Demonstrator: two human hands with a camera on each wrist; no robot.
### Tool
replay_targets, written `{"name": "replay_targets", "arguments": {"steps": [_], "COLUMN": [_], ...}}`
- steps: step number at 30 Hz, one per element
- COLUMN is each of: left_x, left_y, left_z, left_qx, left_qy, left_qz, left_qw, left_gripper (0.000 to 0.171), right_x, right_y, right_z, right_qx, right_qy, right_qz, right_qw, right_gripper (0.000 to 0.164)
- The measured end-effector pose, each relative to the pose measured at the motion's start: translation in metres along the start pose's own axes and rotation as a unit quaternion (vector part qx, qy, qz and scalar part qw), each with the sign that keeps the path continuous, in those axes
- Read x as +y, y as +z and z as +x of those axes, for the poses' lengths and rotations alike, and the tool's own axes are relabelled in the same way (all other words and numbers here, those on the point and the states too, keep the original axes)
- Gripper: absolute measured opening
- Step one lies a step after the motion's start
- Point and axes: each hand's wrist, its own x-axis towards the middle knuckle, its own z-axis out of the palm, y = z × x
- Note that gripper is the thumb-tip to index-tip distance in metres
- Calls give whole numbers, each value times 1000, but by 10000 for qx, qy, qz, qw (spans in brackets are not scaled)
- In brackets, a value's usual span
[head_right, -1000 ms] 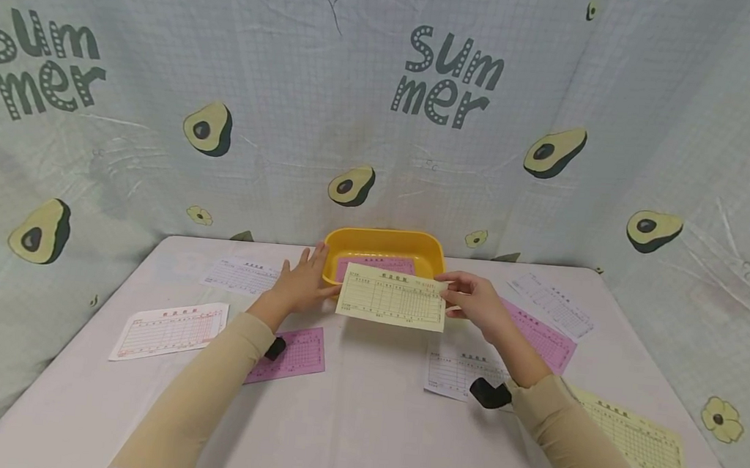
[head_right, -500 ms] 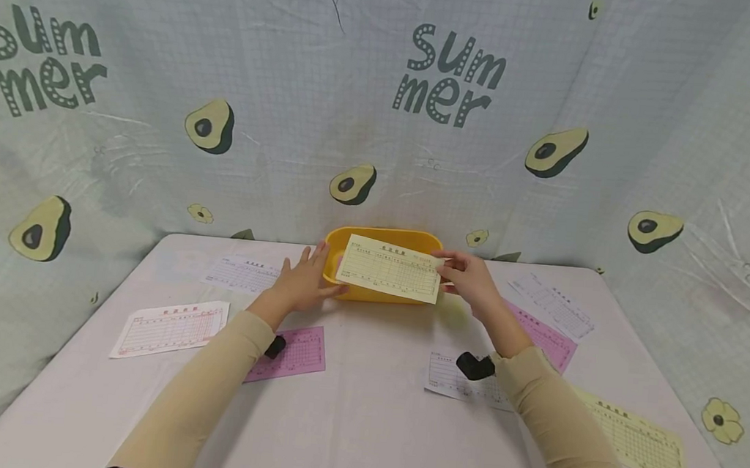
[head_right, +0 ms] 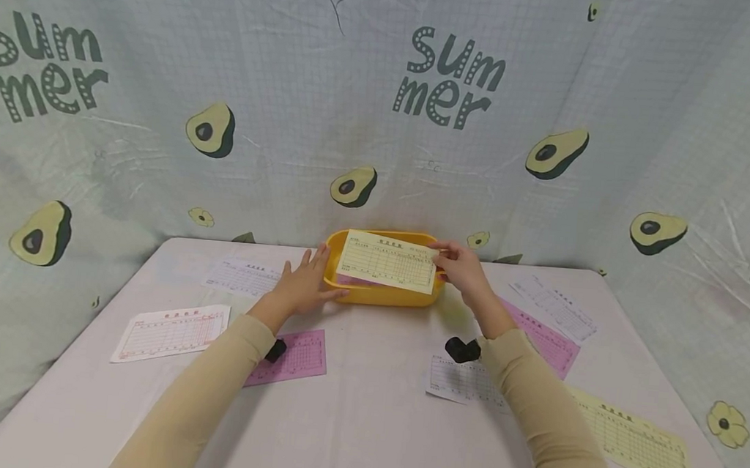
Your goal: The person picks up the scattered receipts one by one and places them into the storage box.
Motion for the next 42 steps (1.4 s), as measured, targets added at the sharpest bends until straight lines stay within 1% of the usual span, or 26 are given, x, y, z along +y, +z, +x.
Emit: {"name": "replay_targets", "arguments": {"steps": [6, 11, 16, 21, 27, 31, 35, 42], "left_x": [0, 0, -2, -3, -4, -4, -5, -4], "left_y": [1, 1, 2, 3, 4, 5, 5, 4], "left_z": [-1, 1, 2, 3, 4, 5, 5, 4], "left_qx": [-4, 8, 6, -10, 44, 30, 38, 81], "left_qy": [0, -6, -40, -3, 25, 22, 41, 92], "left_qz": [-89, -27, 18, -46, -131, -104, -83, -134], "left_qw": [10000, 10000, 10000, 10000, 9999, 9999, 9999, 9998], "left_gripper": [110, 110, 112, 113, 113, 113, 113, 113], "right_x": [-2, -3, -1, -1, -1, 1, 1, 0], "right_y": [4, 9, 17, 24, 30, 35, 39, 44], "right_z": [10, 20, 29, 36, 44, 48, 51, 52], "right_qx": [24, 170, 235, 345, 483, 484, 478, 461], "right_qy": [155, 229, 169, 68, -140, -258, -268, -526], "right_qz": [-120, -158, -158, -208, -531, -869, -1073, -1499], "right_qw": [9998, 9995, 9995, 9992, 9973, 9947, 9927, 9862], "right_gripper": [40, 39, 37, 36, 34, 33, 33, 31]}}
